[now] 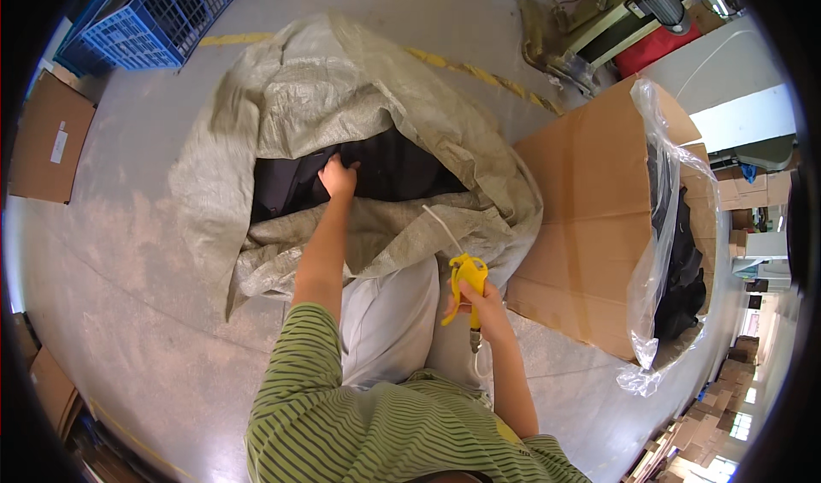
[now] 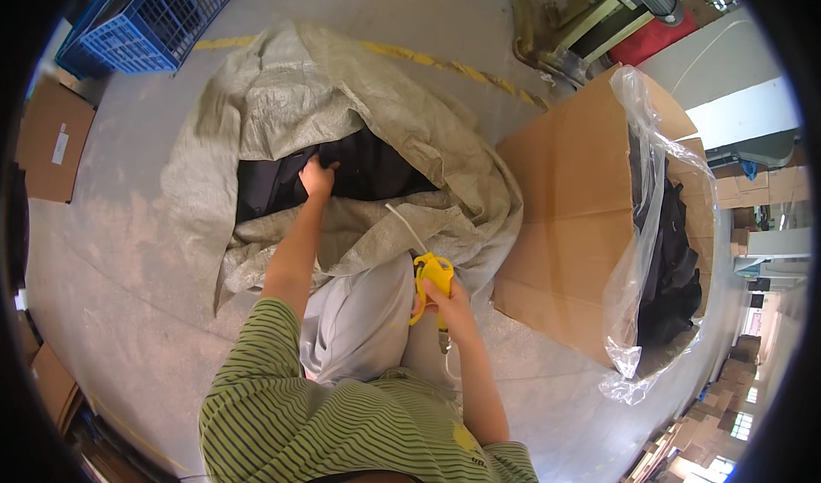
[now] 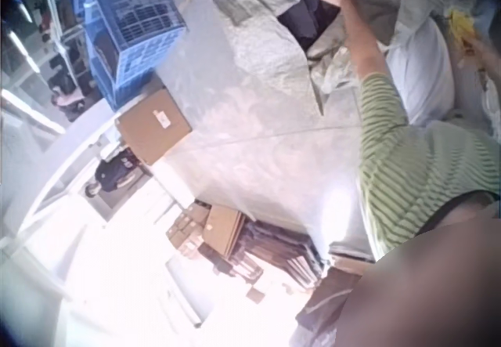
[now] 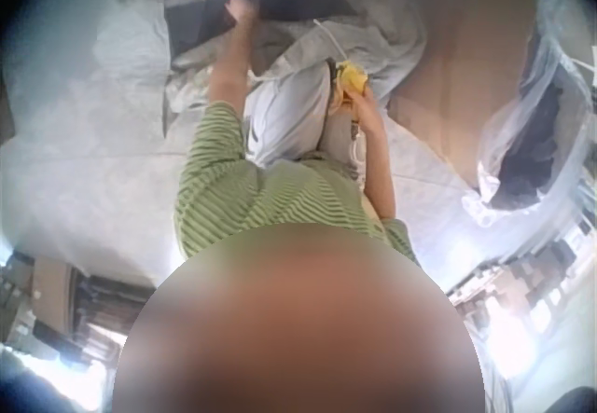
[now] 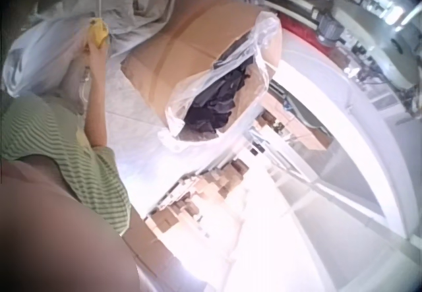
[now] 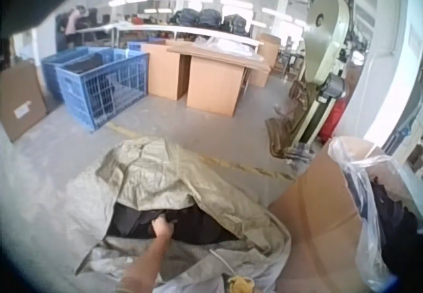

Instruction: Using an air nozzle to clean dust or debris off black fabric pieces.

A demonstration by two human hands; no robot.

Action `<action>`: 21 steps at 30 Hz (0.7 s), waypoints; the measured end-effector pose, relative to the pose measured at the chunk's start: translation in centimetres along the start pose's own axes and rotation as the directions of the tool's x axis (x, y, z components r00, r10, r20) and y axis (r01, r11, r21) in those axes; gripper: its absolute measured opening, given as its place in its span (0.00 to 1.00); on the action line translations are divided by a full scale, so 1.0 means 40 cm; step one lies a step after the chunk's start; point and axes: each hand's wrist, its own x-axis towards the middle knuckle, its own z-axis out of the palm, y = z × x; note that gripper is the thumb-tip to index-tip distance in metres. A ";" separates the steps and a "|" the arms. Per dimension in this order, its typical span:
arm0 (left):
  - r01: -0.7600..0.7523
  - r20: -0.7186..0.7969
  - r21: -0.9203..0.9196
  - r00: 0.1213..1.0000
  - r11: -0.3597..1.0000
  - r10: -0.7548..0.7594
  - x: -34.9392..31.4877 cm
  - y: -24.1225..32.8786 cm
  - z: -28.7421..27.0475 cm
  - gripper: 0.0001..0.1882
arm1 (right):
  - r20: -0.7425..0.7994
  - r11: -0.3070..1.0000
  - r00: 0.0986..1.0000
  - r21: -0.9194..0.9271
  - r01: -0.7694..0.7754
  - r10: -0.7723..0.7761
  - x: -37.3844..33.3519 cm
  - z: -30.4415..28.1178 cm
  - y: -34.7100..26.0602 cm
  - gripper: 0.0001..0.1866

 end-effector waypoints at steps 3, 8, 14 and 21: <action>-0.192 -0.042 -0.153 0.981 0.969 0.188 -0.023 0.045 -0.095 0.28 | -0.104 0.990 0.993 -0.136 0.040 -0.054 0.009 -0.046 0.000 0.14; 0.030 0.089 -0.899 0.989 0.437 0.115 -0.181 0.128 -0.360 0.16 | -0.012 0.905 0.988 -0.402 0.137 -0.155 0.009 -0.020 -0.053 0.13; 0.230 0.247 -0.911 0.969 0.341 0.007 -0.286 0.033 -0.499 0.14 | 0.035 0.868 0.977 -0.453 0.205 -0.212 0.036 0.081 -0.093 0.16; 0.305 0.255 -0.911 0.946 0.277 -0.201 -0.371 0.002 -0.597 0.24 | 0.268 0.683 0.896 -0.580 0.444 -0.355 0.025 0.145 -0.084 0.12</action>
